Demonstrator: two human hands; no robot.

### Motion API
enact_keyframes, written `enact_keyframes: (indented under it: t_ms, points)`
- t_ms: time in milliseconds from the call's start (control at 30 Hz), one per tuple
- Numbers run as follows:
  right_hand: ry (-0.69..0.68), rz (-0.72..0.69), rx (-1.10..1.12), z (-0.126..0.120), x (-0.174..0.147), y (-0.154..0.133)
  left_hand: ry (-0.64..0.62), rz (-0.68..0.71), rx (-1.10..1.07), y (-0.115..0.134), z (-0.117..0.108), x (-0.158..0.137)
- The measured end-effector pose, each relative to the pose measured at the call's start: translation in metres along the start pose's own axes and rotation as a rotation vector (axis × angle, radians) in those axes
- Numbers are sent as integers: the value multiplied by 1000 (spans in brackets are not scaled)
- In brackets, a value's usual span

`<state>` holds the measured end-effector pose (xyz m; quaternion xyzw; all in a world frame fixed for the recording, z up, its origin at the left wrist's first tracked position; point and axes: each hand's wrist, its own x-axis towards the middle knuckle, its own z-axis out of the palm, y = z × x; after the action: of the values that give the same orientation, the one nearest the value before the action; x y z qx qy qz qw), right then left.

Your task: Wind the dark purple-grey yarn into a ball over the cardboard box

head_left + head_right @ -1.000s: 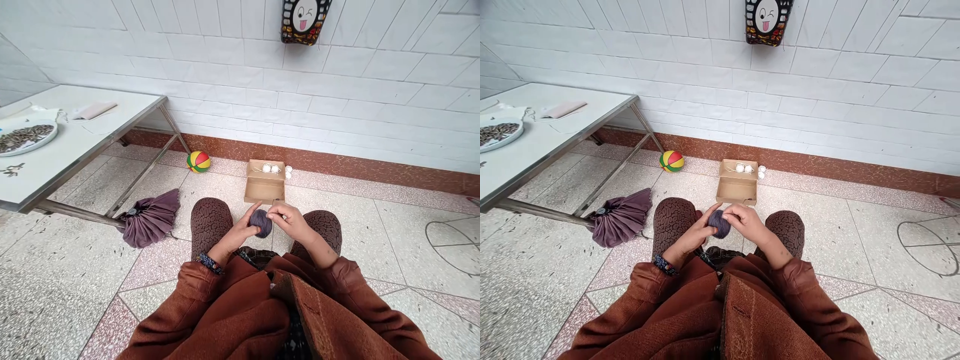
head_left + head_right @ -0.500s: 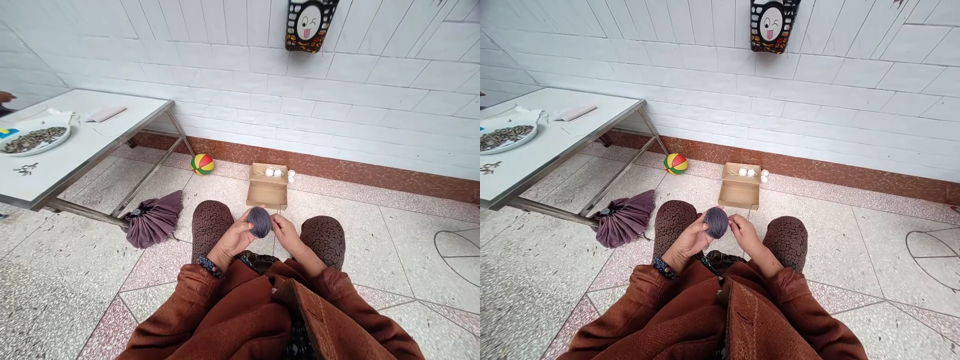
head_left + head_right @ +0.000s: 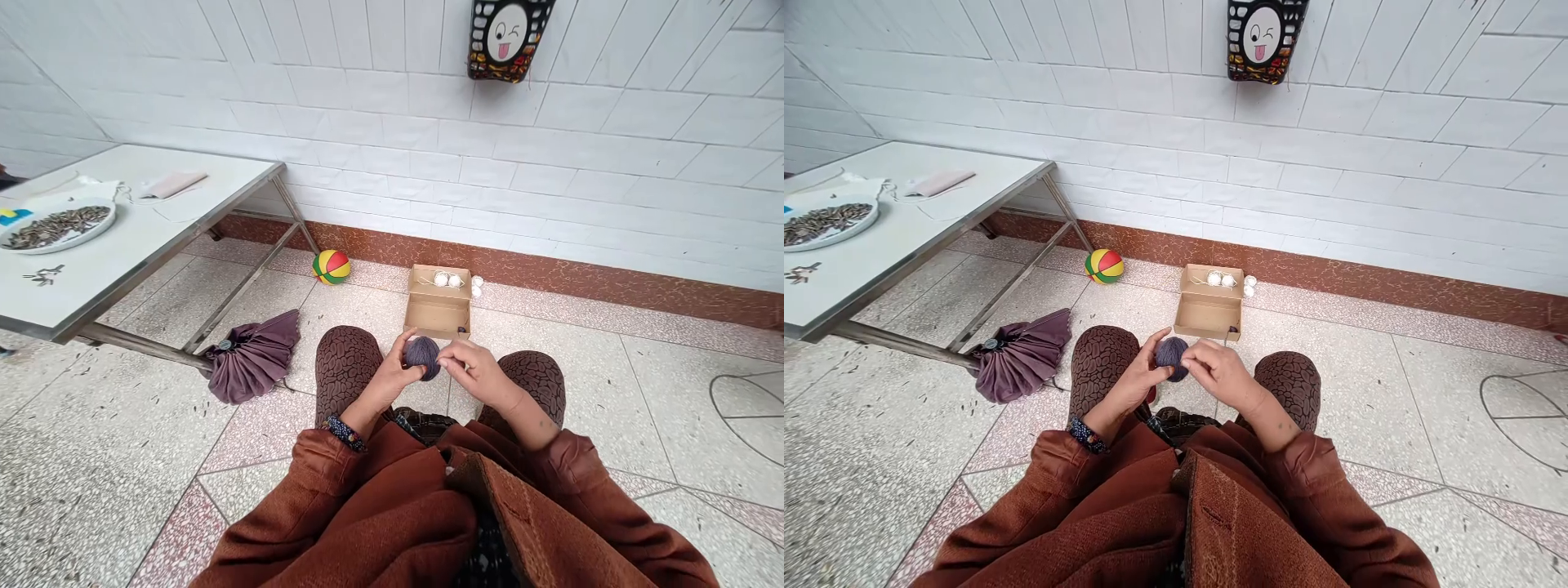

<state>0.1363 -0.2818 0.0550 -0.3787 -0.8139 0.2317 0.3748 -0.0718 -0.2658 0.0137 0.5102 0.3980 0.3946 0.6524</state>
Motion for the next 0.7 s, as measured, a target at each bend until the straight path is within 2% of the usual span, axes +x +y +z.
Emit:
enact_keyframes:
  t_ms: [133,267,367,500,600,700]
  points:
    - [85,50,3,3,11,19,-214,-26,-100,6,2,-6]
    - [163,189,84,26,4,38,-286,-63,-308,12,5,-13]
    - [141,281,125,46,-10,47,-264,-82,-419,16,5,-13]
    - [31,306,50,63,-27,53,-171,-96,-527,16,3,-8]
    - [-54,263,9,63,-32,47,-71,-91,-549,13,-1,-2]
    - [-126,157,23,54,-31,32,42,-51,-493,7,-4,2]
